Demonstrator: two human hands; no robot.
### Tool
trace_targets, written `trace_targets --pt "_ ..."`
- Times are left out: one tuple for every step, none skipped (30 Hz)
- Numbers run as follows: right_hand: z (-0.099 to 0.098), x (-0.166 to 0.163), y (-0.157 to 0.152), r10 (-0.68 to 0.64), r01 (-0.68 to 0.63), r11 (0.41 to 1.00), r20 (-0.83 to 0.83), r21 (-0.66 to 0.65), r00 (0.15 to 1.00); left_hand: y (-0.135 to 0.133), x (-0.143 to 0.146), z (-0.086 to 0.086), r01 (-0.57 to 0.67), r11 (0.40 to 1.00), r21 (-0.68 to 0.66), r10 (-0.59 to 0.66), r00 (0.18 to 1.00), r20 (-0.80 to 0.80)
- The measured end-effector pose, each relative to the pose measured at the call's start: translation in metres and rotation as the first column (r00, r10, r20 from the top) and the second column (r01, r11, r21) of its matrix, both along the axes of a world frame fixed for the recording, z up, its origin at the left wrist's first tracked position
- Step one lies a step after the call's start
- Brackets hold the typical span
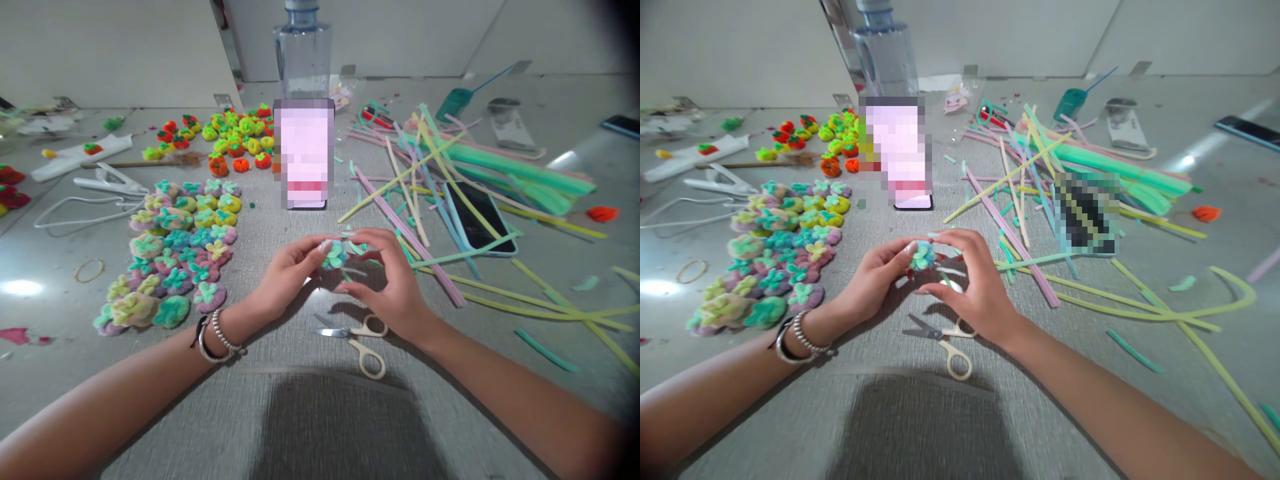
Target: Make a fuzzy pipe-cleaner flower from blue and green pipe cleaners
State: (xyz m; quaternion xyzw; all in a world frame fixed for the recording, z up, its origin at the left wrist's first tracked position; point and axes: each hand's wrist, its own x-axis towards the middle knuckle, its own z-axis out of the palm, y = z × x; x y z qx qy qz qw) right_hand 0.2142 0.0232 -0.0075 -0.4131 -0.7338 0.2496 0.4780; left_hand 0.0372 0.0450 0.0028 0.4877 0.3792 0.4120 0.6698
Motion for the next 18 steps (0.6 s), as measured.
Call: trace_targets --pt "0.0000 0.0002 -0.0002 -0.003 0.003 1.000 -0.027 -0.006 1.000 0.0004 -0.0007 -0.0004 0.000 1.000 -0.006 0.000 1.000 0.001" --pt "0.0003 0.0004 -0.0005 -0.008 0.007 1.000 -0.045 -0.008 0.999 0.0006 -0.0012 -0.0009 0.000 1.000 -0.005 0.000 1.000 -0.006" --pt "0.0009 0.0006 -0.0009 -0.016 0.016 1.000 -0.053 -0.007 0.998 0.0005 -0.0015 -0.0014 -0.001 1.000 0.000 0.001 1.000 -0.018" --pt "0.0017 0.0006 -0.0012 -0.025 0.025 1.000 -0.051 -0.007 0.998 0.0003 -0.0017 -0.0018 -0.008 1.000 0.009 0.008 1.000 -0.027" --pt "0.0026 0.0007 -0.0014 -0.034 0.034 0.999 -0.044 -0.004 0.998 -0.0003 -0.0016 -0.0022 -0.015 1.000 0.015 0.016 0.999 -0.034" --pt "0.0034 0.0007 -0.0016 -0.042 0.042 0.999 -0.031 -0.003 0.999 -0.0010 -0.0014 -0.0024 -0.021 1.000 0.020 0.022 0.999 -0.036" --pt "0.0041 0.0008 -0.0017 -0.046 0.046 0.999 -0.016 -0.003 0.999 -0.0019 -0.0011 -0.0023 -0.025 0.999 0.023 0.025 0.999 -0.034" --pt "0.0046 0.0009 -0.0017 -0.047 0.047 0.999 -0.002 -0.003 0.999 -0.0029 -0.0006 -0.0021 -0.023 0.999 0.023 0.024 0.999 -0.026" --pt "0.0048 0.0011 -0.0017 -0.047 0.047 0.999 0.012 -0.004 0.999 -0.0039 -0.0001 -0.0016 -0.017 1.000 0.022 0.017 1.000 -0.012" --pt "0.0047 0.0013 -0.0016 -0.044 0.044 0.999 0.024 -0.006 0.999 -0.0050 0.0003 -0.0009 -0.005 1.000 0.023 0.005 1.000 -0.001" --pt "0.0045 0.0014 -0.0016 -0.041 0.041 0.999 0.034 -0.009 0.999 -0.0060 0.0007 0.0000 0.010 0.999 0.030 -0.011 1.000 0.003" --pt "0.0041 0.0016 -0.0015 -0.038 0.039 0.999 0.042 -0.013 0.998 -0.0068 0.0010 0.0008 0.026 0.999 0.042 -0.026 1.000 -0.003" --pt "0.0037 0.0017 -0.0015 -0.037 0.038 0.999 0.047 -0.016 0.998 -0.0074 0.0012 0.0016 0.041 0.998 0.056 -0.040 0.999 -0.019" --pt "0.0033 0.0017 -0.0015 -0.036 0.037 0.999 0.050 -0.018 0.998 -0.0079 0.0012 0.0021 0.054 0.996 0.069 -0.051 0.998 -0.038" --pt "0.0030 0.0017 -0.0015 -0.035 0.036 0.999 0.051 -0.017 0.998 -0.0081 0.0011 0.0024 0.064 0.995 0.081 -0.060 0.996 -0.059" --pt "0.0029 0.0017 -0.0016 -0.035 0.036 0.999 0.051 -0.015 0.998 -0.0081 0.0009 0.0023 0.072 0.993 0.092 -0.065 0.995 -0.077" --pt "0.0029 0.0016 -0.0017 -0.035 0.035 0.999 0.052 -0.013 0.998 -0.0080 0.0007 0.0021 0.073 0.992 0.102 -0.064 0.994 -0.084" --pt "0.0032 0.0015 -0.0017 -0.033 0.034 0.999 0.056 -0.011 0.998 -0.0078 0.0005 0.0017 0.073 0.991 0.109 -0.064 0.994 -0.085"
